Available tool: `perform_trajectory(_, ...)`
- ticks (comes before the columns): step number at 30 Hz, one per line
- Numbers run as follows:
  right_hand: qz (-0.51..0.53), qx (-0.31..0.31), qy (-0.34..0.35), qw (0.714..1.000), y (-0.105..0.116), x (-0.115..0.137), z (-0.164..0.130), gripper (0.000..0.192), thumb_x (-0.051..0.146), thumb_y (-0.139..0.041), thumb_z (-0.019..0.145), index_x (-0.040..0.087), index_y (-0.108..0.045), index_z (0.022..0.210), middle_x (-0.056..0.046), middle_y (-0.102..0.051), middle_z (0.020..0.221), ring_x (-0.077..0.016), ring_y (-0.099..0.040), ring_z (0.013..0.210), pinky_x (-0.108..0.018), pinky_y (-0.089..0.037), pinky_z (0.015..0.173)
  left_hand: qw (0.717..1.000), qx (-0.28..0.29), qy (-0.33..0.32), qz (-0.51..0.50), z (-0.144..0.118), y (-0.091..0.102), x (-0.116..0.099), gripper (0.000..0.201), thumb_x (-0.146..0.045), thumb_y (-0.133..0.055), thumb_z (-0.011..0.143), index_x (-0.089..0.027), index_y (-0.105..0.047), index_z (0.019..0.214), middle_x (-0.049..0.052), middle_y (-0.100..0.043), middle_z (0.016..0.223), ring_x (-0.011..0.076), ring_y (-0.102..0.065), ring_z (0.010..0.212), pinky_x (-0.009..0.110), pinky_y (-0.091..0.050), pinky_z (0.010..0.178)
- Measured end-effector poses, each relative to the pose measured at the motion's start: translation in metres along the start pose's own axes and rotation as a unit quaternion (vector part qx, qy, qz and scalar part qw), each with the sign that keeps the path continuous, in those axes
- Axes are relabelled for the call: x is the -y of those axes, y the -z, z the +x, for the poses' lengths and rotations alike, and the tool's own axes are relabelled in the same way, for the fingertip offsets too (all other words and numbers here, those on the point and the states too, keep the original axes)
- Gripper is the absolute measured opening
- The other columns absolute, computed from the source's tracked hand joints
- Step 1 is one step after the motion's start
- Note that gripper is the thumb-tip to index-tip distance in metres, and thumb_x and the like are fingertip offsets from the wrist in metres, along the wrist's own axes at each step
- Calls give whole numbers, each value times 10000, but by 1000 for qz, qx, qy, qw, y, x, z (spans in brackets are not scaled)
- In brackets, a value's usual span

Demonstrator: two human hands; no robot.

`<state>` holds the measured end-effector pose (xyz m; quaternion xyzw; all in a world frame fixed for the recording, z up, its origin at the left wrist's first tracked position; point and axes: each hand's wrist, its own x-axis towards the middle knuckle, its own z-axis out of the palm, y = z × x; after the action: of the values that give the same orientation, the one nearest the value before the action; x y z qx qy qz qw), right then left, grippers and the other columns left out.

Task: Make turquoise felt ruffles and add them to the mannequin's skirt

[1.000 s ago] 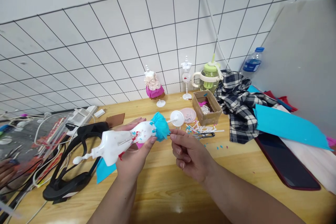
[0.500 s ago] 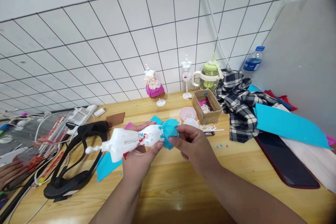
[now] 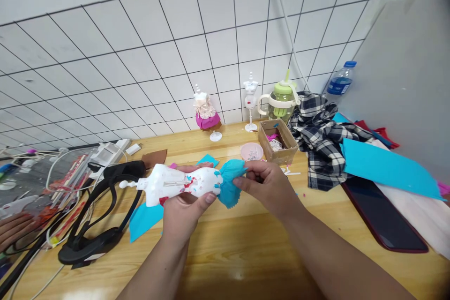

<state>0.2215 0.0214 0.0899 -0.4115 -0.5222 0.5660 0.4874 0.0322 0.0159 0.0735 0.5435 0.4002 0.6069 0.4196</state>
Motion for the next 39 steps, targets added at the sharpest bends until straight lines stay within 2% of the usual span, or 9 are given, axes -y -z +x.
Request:
perform_trajectory(5,-4,52,-27,998,10,3,1,221,363,-724,737,184,-631,827,86,-349,528,-56,-302,457,-198,-259,416,1000,-9,-2,-4,2,1,1,518,-296,-831,631,-205,-559,1062,109,-684,1120,308,-620,1114,446,-536,924)
perform_trajectory(9,47,8,-49,998,10,6,-7,269,430,-600,830,250,-454,966,111,-369,558,-59,-281,376,-183,-270,351,999,-19,-9,33,4,-1,-3,511,-307,-831,621,-200,-575,1051,103,-695,1103,300,-633,1090,441,-527,934)
perform_trajectory(12,-63,-79,66,993,1,8,-14,260,388,-575,852,258,-410,1006,88,-408,614,-77,-364,449,-197,-333,434,998,-35,-8,60,4,-3,-6,493,-285,-827,625,-200,-576,1041,98,-695,1104,293,-635,1085,438,-520,941)
perform_trajectory(16,-301,-99,230,920,-9,4,-18,282,344,-656,793,221,-534,1016,3,-526,758,-134,-487,662,-251,-393,595,998,-29,-9,58,4,-3,-9,489,-268,-821,631,-204,-563,1042,95,-689,1109,293,-620,1109,439,-515,943)
perform_trajectory(20,-374,-84,276,882,-7,0,-15,55,225,-572,855,216,-604,898,-32,-597,827,-152,-548,747,-275,-421,690,998,-7,-15,54,4,-1,-10,478,-252,-814,643,-195,-557,1042,107,-684,1107,298,-624,1101,450,-503,954)
perform_trajectory(25,-381,-79,310,867,-2,-1,-13,87,181,-561,873,210,-642,880,-36,-632,817,-154,-581,778,-271,-440,716,999,9,-8,37,5,4,-8,496,-258,-820,642,-185,-562,1059,116,-683,1109,294,-627,1097,413,-516,934)
perform_trajectory(29,-404,-98,350,839,-2,-2,-13,117,179,-559,883,221,-667,901,-44,-652,851,-161,-592,812,-280,-446,750,1000,24,13,9,6,10,-5,496,-302,-808,664,-167,-577,1082,136,-678,1126,281,-647,1036,361,-558,825)
perform_trajectory(34,-415,-53,335,844,-1,-1,-14,134,211,-558,880,223,-669,955,-39,-647,894,-153,-589,796,-269,-447,712,999,16,35,-11,9,14,-5,510,-305,-797,680,-163,-560,1109,146,-664,1166,292,-649,1040,366,-559,823)
perform_trajectory(39,-352,-40,343,870,4,8,-16,50,184,-596,813,183,-638,841,-37,-625,844,-155,-582,774,-284,-452,695,999,31,19,15,10,14,-12,496,-210,-800,664,-178,-562,1098,126,-667,1160,288,-626,1089,369,-543,878)
